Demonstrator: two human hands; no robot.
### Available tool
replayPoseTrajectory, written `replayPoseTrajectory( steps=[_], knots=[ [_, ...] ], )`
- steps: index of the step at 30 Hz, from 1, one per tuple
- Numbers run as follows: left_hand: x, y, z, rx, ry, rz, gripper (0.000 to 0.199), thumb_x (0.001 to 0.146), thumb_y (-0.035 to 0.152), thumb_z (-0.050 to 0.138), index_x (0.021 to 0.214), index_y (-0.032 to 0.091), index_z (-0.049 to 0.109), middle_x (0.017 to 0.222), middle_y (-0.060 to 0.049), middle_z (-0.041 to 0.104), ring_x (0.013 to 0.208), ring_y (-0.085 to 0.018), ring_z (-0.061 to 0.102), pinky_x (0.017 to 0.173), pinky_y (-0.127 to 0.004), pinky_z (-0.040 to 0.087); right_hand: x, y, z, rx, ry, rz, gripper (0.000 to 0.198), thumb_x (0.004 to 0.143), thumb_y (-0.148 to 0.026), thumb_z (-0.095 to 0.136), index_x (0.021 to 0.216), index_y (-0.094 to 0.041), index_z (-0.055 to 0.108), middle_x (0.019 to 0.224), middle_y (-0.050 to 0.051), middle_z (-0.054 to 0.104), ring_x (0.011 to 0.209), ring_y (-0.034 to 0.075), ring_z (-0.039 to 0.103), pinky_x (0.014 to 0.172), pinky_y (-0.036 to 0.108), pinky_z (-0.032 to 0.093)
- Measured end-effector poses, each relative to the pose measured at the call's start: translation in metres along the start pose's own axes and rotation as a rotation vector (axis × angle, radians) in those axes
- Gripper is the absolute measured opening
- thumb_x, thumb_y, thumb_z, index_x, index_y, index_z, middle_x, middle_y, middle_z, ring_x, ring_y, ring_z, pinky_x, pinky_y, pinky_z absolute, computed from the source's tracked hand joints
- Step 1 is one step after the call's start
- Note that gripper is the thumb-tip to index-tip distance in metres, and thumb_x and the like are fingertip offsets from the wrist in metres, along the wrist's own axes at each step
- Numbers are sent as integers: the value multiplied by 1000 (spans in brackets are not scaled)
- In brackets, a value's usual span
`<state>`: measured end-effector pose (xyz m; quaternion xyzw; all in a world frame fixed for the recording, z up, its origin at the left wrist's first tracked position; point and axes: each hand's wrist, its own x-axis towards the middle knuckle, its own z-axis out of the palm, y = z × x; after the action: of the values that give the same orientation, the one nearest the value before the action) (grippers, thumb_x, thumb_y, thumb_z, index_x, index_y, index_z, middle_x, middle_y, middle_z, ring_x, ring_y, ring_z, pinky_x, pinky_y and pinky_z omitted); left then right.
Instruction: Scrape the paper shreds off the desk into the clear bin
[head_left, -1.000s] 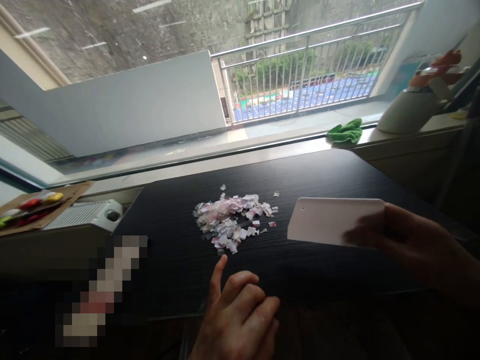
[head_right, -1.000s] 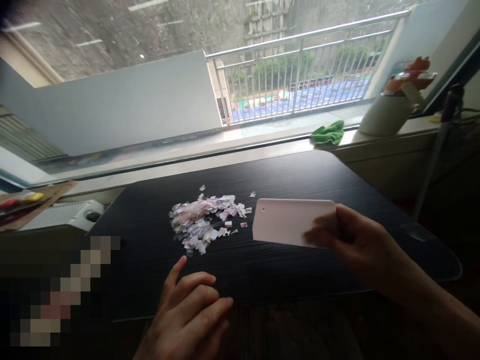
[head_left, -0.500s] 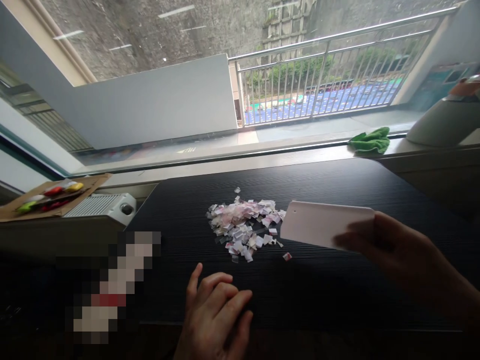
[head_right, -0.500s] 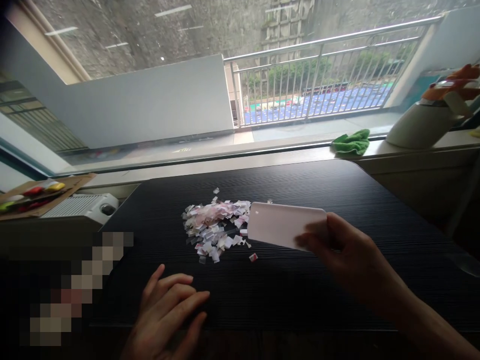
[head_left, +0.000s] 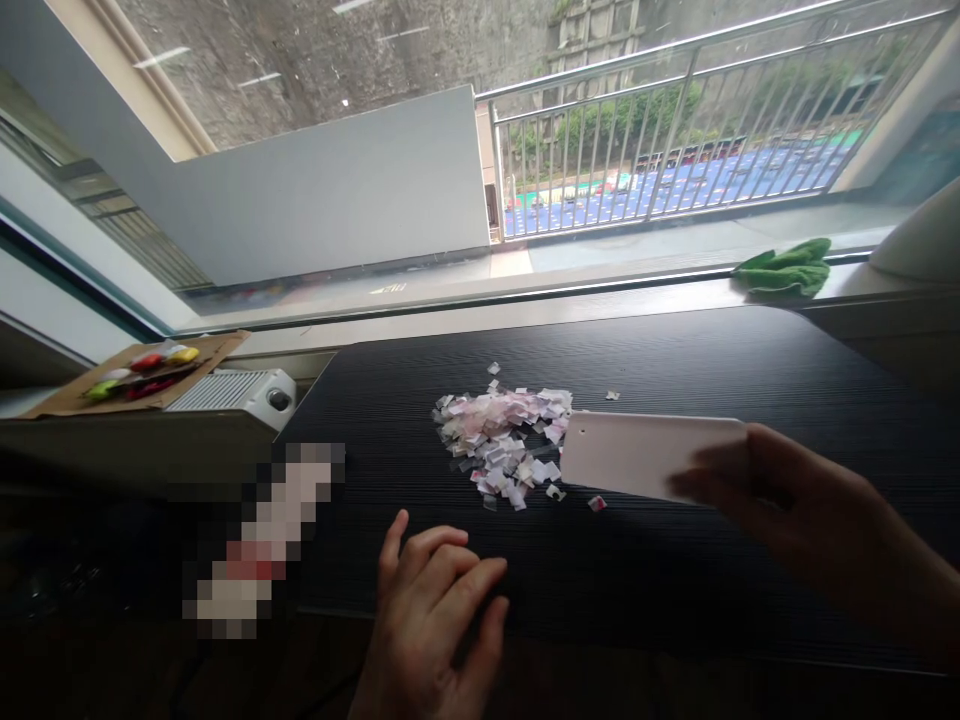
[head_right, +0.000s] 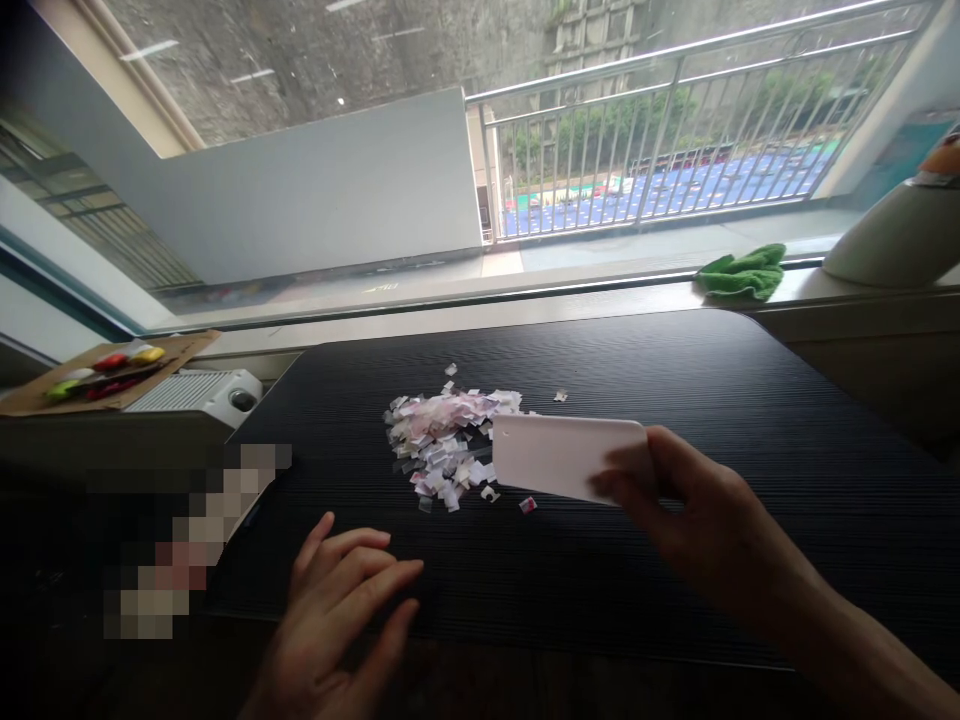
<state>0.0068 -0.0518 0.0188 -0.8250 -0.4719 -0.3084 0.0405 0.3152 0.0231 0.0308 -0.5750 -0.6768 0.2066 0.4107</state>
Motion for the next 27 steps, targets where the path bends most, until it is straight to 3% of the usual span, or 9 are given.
replayPoseTrajectory(
  steps=[3,9,13,18,27],
  knots=[
    [1,2,0,-3,-6,-3,30,77,12,64,105,24,65,84,1,67,100,-19,60,114,-50,25,-1,-4,0,50,-86,-91,21,77,-47,65,77,-26,63,70,-1,74,61,18,71,53,23,56],
    [2,4,0,-21,14,-46,27,78,15,65,103,25,66,83,2,68,98,-19,62,113,-50,28,10,-16,6,12,-18,-176,15,80,-40,62,76,-26,58,72,-1,75,62,17,71,54,24,56],
    [0,2,-3,-13,0,-50,28,77,15,66,104,26,66,83,1,68,99,-20,61,113,-51,28,5,-13,0,-90,-26,-139,15,77,-41,63,75,-28,58,74,0,75,63,21,71,56,29,57],
    [1,0,0,0,8,-57,26,79,15,64,103,25,67,82,1,68,98,-19,62,112,-50,30,-8,-12,-13,-119,81,-47,11,76,-43,66,78,-33,62,73,-3,74,63,20,70,60,30,57],
    [6,5,-2,-34,0,-83,27,78,16,66,104,25,67,84,1,68,100,-20,60,113,-51,27,0,-23,3,-63,-36,-161,12,76,-39,64,73,-29,57,66,-3,73,54,17,68,50,25,53]
  ],
)
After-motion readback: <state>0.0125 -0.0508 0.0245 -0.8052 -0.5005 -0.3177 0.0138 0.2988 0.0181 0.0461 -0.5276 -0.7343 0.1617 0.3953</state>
